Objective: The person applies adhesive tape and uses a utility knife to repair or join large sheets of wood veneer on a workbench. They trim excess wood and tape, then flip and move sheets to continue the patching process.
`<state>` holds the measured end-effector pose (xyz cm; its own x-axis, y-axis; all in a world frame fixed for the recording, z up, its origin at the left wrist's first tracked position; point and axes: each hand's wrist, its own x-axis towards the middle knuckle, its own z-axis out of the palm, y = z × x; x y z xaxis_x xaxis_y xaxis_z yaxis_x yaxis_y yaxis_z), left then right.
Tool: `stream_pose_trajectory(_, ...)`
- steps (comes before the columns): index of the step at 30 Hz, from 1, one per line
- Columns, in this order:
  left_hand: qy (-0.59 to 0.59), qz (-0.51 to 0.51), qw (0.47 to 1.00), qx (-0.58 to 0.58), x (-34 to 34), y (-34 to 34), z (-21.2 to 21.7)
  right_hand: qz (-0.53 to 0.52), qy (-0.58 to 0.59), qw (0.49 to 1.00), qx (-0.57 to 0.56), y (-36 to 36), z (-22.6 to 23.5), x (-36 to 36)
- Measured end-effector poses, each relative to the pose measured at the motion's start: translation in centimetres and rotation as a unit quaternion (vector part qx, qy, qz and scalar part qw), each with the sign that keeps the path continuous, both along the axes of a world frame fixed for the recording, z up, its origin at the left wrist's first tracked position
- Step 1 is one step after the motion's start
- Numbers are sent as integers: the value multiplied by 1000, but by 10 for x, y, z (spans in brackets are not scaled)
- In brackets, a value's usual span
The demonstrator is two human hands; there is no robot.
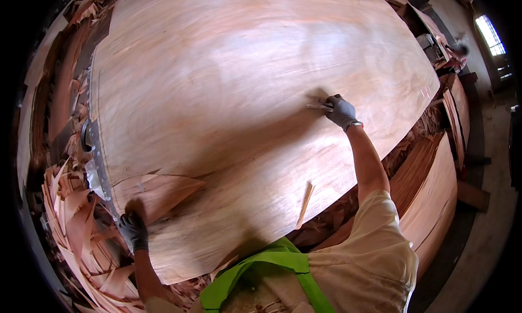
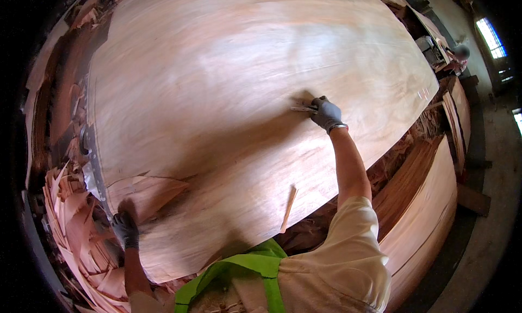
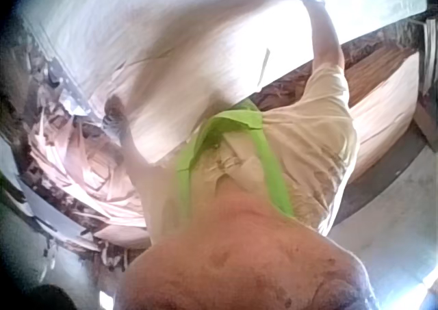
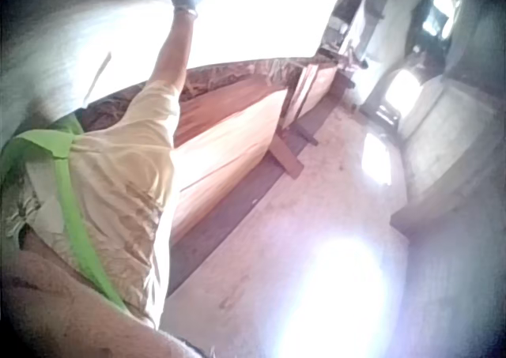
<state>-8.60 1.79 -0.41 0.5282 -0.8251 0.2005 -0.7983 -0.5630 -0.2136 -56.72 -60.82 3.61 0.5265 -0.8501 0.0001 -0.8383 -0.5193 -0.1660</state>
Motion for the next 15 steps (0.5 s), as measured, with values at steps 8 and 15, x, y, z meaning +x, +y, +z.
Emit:
stream_pose_trajectory(8,6,3,1000,17,-4,-3,2,-50,-62,995,-53,23,-8,13)
stream_pose_trajectory(15,-2,57,993,-103,-39,-47,30,-52,-124,991,-10,79,-6,1)
